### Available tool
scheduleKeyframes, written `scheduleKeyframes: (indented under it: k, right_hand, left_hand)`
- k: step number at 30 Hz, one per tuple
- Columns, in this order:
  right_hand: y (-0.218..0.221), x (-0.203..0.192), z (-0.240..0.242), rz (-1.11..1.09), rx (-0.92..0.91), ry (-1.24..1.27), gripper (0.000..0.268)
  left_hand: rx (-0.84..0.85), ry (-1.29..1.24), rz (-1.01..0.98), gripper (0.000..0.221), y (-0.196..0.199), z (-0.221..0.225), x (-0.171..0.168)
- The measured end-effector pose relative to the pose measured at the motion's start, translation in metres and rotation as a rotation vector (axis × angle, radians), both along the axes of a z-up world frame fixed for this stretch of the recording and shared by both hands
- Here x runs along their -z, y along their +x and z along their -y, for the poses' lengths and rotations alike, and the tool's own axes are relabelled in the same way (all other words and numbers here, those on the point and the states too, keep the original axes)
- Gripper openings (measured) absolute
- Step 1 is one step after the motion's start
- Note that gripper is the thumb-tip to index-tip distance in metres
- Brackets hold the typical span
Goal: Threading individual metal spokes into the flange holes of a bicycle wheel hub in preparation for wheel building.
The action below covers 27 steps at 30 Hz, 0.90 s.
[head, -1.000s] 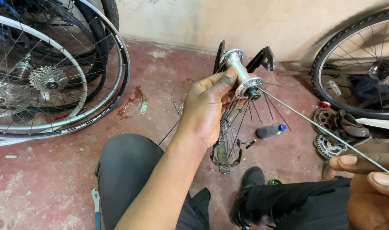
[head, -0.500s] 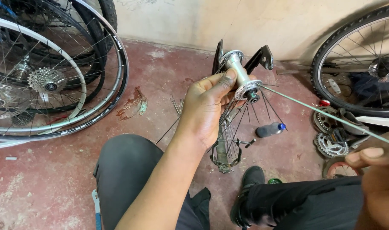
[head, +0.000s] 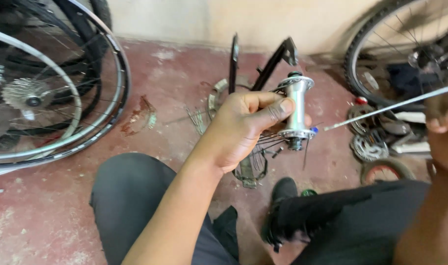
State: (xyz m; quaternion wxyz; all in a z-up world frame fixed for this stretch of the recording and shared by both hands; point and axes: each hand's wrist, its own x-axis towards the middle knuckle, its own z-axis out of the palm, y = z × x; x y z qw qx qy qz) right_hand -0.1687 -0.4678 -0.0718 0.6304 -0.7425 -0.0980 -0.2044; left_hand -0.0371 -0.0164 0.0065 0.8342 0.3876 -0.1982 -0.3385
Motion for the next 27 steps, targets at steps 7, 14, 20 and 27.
scheduleKeyframes:
  k: [7, 14, 20, 27]
  right_hand:
    - [0.029, -0.095, -0.133, -0.047, -0.228, 0.379, 0.016]
    - [0.03, -0.101, -0.141, -0.11, -0.214, 0.293, 0.014]
    - [0.031, -0.096, -0.136, -0.144, -0.198, 0.394, 0.016]
    - [0.03, -0.094, -0.119, -0.32, -0.009, 0.511, 0.019]
  left_hand:
    - [0.127, 0.131, 0.144, 0.023, -0.018, 0.012, -0.006]
    - [0.197, 0.125, 0.169, 0.018, -0.03, 0.022, 0.001]
    - [0.203, 0.09, 0.233, 0.012, -0.036, 0.029, 0.006]
    - [0.162, 0.183, 0.269, 0.016, -0.042, 0.033, 0.003]
